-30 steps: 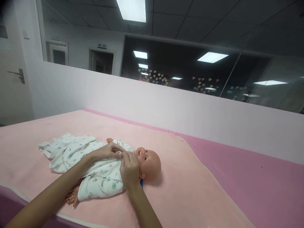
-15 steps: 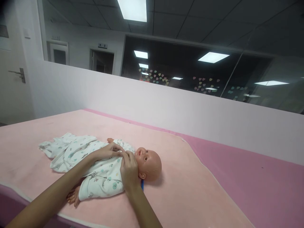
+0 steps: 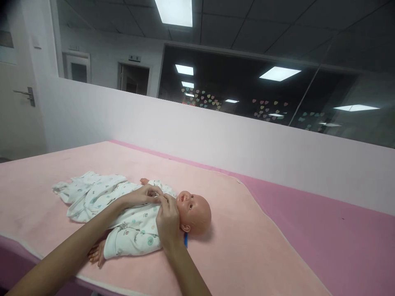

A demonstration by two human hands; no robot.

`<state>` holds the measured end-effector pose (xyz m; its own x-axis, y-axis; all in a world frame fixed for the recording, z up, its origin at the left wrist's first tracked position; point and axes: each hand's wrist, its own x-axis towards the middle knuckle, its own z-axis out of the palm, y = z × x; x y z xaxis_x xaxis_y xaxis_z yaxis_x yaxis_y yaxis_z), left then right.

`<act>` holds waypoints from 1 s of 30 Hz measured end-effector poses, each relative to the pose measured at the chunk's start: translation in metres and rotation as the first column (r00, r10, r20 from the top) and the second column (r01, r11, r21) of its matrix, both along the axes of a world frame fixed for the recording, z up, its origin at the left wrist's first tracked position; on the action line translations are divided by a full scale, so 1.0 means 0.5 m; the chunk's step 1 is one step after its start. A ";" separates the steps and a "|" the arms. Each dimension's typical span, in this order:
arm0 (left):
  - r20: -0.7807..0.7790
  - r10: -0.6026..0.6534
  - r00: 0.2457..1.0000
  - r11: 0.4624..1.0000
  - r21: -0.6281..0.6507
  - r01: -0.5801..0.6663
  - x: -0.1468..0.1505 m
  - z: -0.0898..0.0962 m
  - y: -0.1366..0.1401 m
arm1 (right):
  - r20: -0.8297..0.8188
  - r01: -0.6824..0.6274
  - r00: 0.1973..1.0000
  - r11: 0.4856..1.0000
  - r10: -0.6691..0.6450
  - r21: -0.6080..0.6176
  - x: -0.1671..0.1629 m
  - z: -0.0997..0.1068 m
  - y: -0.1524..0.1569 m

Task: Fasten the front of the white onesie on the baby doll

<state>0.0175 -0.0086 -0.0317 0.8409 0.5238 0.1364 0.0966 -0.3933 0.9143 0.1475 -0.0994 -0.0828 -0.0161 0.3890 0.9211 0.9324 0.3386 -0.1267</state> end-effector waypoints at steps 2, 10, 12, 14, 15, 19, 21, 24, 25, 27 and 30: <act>0.008 -0.009 1.000 1.000 0.019 0.009 0.001 -0.006 0.004 | 0.003 0.011 1.000 1.000 -0.011 -0.005 -0.002 0.000 -0.001; -0.011 -0.025 1.000 0.989 0.148 0.026 0.006 -0.017 0.014 | -0.028 0.001 1.000 1.000 -0.001 -0.007 -0.003 -0.001 -0.002; -0.015 -0.013 1.000 0.985 0.173 0.015 0.008 -0.017 0.013 | -0.056 -0.016 0.998 0.999 0.014 -0.039 -0.004 0.000 -0.003; -0.017 -0.001 1.000 0.984 0.178 0.004 0.008 -0.018 0.012 | -0.091 -0.027 0.996 0.997 0.021 -0.071 -0.006 0.001 -0.004; -0.019 0.002 1.000 0.985 0.171 0.001 0.007 -0.018 0.012 | -0.107 -0.029 0.994 0.996 0.020 -0.083 -0.008 0.002 -0.004; -0.013 0.018 1.000 0.991 0.131 -0.016 0.006 -0.020 0.012 | -0.113 -0.020 0.994 0.994 0.007 -0.110 -0.013 0.003 -0.004; 0.002 0.038 0.999 0.995 0.094 -0.038 0.007 -0.020 0.013 | -0.112 -0.019 0.994 0.991 0.004 -0.135 -0.013 0.001 -0.002; 0.011 0.070 0.998 0.997 0.042 -0.070 0.008 -0.020 0.013 | -0.146 -0.028 0.989 0.989 0.006 -0.146 -0.013 -0.002 0.000; 0.011 0.075 0.997 0.996 0.039 -0.076 0.008 -0.019 0.012 | -0.158 -0.030 0.987 0.990 0.008 -0.141 -0.012 -0.003 0.001; 0.009 0.081 0.997 0.995 0.055 -0.081 0.008 -0.019 0.011 | -0.173 -0.034 0.985 0.992 0.013 -0.122 -0.012 -0.003 0.002; 0.001 0.084 0.996 0.990 0.113 -0.084 0.008 -0.019 0.011 | -0.187 -0.046 0.982 0.994 0.026 -0.102 -0.012 -0.002 0.003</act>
